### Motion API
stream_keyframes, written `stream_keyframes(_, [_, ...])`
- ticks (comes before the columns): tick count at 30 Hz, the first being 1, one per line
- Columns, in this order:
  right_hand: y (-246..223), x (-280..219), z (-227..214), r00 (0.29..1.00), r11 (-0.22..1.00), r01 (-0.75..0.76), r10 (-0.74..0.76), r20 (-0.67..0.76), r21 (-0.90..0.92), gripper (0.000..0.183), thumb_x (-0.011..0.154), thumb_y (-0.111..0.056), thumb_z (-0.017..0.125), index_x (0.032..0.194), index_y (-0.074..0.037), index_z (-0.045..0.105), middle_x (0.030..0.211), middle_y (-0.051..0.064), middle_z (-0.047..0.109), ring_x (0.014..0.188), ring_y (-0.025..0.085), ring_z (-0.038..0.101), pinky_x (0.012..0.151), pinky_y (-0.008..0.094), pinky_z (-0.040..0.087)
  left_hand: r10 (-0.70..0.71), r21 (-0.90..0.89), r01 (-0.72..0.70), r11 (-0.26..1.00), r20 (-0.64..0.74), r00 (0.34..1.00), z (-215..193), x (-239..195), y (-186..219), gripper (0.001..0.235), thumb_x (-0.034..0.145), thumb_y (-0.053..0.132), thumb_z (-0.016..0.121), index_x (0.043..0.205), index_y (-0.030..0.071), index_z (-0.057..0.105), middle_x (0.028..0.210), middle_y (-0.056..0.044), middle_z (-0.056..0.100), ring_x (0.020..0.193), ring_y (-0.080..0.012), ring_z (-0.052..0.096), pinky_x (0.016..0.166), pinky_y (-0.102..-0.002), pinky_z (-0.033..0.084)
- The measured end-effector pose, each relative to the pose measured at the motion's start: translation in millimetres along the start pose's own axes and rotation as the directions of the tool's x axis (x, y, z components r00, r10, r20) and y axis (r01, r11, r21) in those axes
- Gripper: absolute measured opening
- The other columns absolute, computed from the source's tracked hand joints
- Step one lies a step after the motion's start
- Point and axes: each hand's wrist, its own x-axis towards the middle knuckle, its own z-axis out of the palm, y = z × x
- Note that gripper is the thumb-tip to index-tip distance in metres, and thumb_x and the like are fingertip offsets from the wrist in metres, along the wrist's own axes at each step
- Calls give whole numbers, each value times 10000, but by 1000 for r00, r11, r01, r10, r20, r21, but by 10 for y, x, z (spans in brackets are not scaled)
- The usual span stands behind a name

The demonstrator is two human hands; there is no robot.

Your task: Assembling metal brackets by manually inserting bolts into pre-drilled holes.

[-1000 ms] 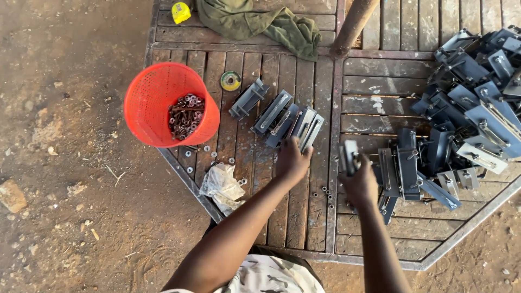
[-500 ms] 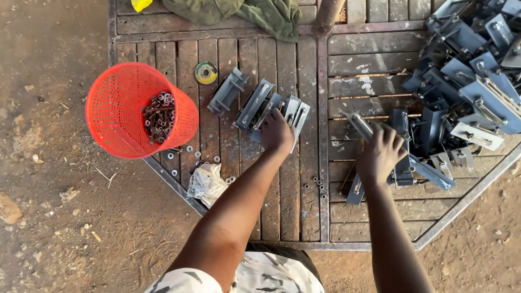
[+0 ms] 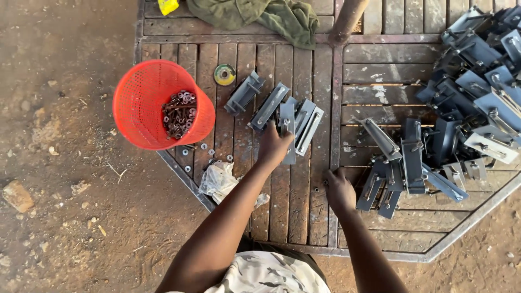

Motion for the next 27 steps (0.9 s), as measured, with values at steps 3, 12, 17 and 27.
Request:
stream_keyframes(3, [9,29,-49,999,999,37,-36,39,-32,300,882,-203,723,1174,-221,658,1078,126,620,874,447,740,705,522,644,-72,-165,78,983,41,997,-59,25,-321,397,955,367,590,1167,32,563,991,-168,638,737,-279,733,666,-441,595])
stream_keyframes(12, [-100,92,-190,885,566,-434,414,214,701,321,856,-176,756,1159,-74,727,973,207,735,823,337,740,731,450,608,-191,-583,268,767,191,963,-398,-1079,712,939,961,696,455,1566,-13,342,1576,-366,313,1495,-487,258,1171,-588,279])
stream_keyframes(17, [-338,-115,-330,874,-313,-311,275,400,897,142,919,-18,679,1043,-75,641,896,61,683,785,157,693,739,270,615,-108,-670,213,712,195,975,-129,-554,-305,755,1040,654,388,1378,-14,489,1321,-287,517,1174,-411,503,929,-556,461])
stream_keyframes(27, [-994,-357,-749,967,-379,-160,124,221,911,165,952,16,659,1115,-5,640,922,106,658,852,226,749,720,275,648,-156,-328,185,926,113,981,-283,-1359,466,874,1015,717,235,1553,52,415,1519,-271,482,1426,-440,433,1115,-582,415])
